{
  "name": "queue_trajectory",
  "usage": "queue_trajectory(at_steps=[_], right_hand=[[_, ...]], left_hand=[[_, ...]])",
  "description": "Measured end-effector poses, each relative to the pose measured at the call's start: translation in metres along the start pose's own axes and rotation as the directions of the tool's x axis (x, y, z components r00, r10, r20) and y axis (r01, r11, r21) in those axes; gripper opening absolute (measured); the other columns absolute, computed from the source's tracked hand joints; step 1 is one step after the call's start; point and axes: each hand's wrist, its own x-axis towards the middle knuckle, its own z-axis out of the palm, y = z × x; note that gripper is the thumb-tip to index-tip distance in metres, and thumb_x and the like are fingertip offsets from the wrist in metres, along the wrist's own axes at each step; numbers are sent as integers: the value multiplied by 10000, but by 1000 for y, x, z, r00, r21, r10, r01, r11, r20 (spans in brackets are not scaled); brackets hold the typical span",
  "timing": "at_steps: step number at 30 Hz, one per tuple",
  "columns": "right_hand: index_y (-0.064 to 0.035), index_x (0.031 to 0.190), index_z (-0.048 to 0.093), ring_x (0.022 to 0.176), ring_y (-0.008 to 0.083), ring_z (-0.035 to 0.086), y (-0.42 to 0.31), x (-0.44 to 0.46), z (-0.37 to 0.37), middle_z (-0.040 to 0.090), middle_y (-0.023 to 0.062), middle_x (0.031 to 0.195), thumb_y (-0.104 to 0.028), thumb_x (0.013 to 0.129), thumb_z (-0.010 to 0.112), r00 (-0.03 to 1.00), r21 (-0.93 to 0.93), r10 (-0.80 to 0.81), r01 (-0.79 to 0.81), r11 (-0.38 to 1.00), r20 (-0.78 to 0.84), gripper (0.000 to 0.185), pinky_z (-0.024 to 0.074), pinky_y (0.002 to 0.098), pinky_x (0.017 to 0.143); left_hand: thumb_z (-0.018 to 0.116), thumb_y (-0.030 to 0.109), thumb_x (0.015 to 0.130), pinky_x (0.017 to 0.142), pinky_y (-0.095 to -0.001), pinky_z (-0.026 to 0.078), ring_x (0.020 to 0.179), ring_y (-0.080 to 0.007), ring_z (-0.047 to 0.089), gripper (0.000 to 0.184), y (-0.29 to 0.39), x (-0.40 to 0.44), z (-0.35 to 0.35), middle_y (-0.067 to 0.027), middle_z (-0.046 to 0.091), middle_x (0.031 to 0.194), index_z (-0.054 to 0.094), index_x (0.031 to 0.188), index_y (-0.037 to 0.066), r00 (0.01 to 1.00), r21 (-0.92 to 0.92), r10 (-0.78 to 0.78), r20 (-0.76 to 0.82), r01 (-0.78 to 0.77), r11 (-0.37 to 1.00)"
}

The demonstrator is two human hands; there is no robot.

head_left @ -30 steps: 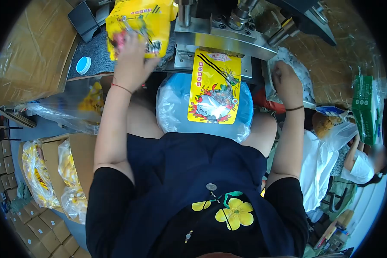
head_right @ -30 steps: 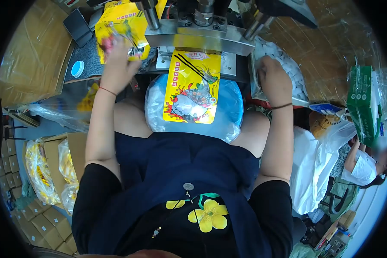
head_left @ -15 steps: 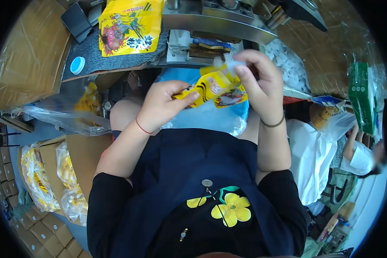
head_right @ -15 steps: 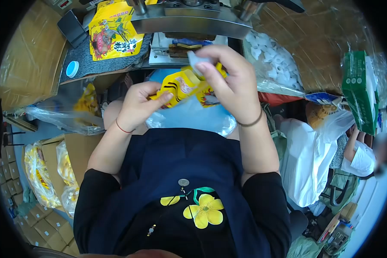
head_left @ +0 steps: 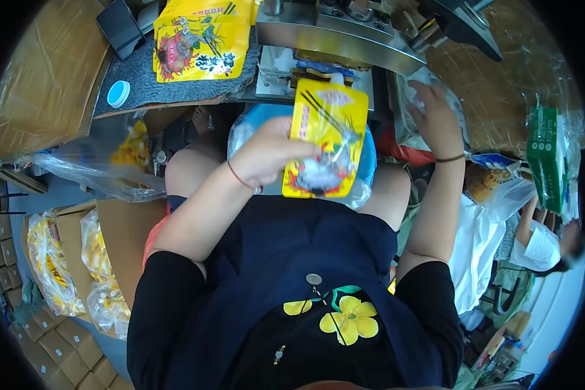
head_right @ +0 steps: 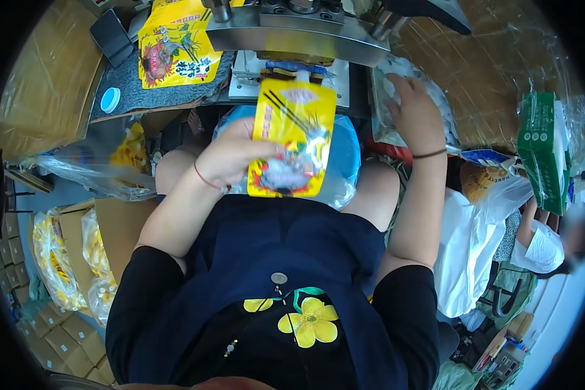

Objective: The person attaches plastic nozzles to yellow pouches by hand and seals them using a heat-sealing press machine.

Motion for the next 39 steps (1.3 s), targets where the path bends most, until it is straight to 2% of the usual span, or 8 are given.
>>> queue_trajectory(at_steps=[8,10,11,14,17,21,28,39], right_hand=[[-120,1157,629,925,398,668,16,-4,39,674,161,1077,-175,926,648,997,-22,79,-79,997,-16,238,547,490,751],[-96,1143,625,928,390,671,10,-8,39,681,162,1083,-188,929,662,991,24,118,-116,993,-64,236,543,478,743],[-85,1140,625,929,387,672,5,-8,32,685,163,1084,-193,928,674,987,61,141,-137,989,-77,243,540,471,740],[-44,1130,654,885,347,675,-6,-14,12,699,151,1034,-195,909,725,973,170,103,-68,983,-209,277,528,409,734],[-31,1132,671,886,311,655,-24,-25,-3,675,147,1008,-171,930,704,960,393,214,-128,911,-182,248,515,381,761],[-20,1099,673,873,332,643,-79,-21,-10,663,147,1004,-141,958,656,982,464,-49,129,876,-180,186,508,388,774],[6,931,696,671,173,601,-140,-4,-13,678,94,811,-115,891,746,986,877,120,42,479,-113,136,497,297,628],[-41,1140,679,927,388,673,-77,-2,-27,685,196,1062,-280,1012,581,992,346,-128,128,929,-25,288,539,450,830]], left_hand=[[715,53,928,852,-323,570,933,-181,689,340,24,18,-20,-100,696,1067,558,1222,-15,863,317,448,-232,-369,874],[727,212,940,895,-344,523,1028,-216,624,479,56,15,-60,-139,599,1101,458,1265,-15,608,716,718,-339,-329,616],[730,288,935,1004,-414,462,1166,-313,575,595,77,10,-84,-217,577,1179,430,1353,-12,301,983,950,88,-178,-34],[674,242,960,1054,-500,409,1295,-443,481,508,77,-17,-123,-246,520,1405,529,1392,19,677,743,672,301,275,-610],[643,229,977,1029,-478,451,1230,-407,562,389,66,-51,-89,-209,599,1339,618,1302,16,771,771,554,315,133,-623],[649,177,1006,722,-305,538,803,-170,700,233,48,-54,-84,-123,732,920,696,1126,-17,634,859,757,-159,-289,422],[760,193,940,615,-239,490,710,-43,632,226,9,-41,-13,-9,696,772,736,952,-31,911,724,398,-111,-200,660],[707,35,923,913,-320,564,1018,-158,702,297,-25,-26,19,-110,740,1138,670,1208,-38,983,93,-104,149,91,992]])
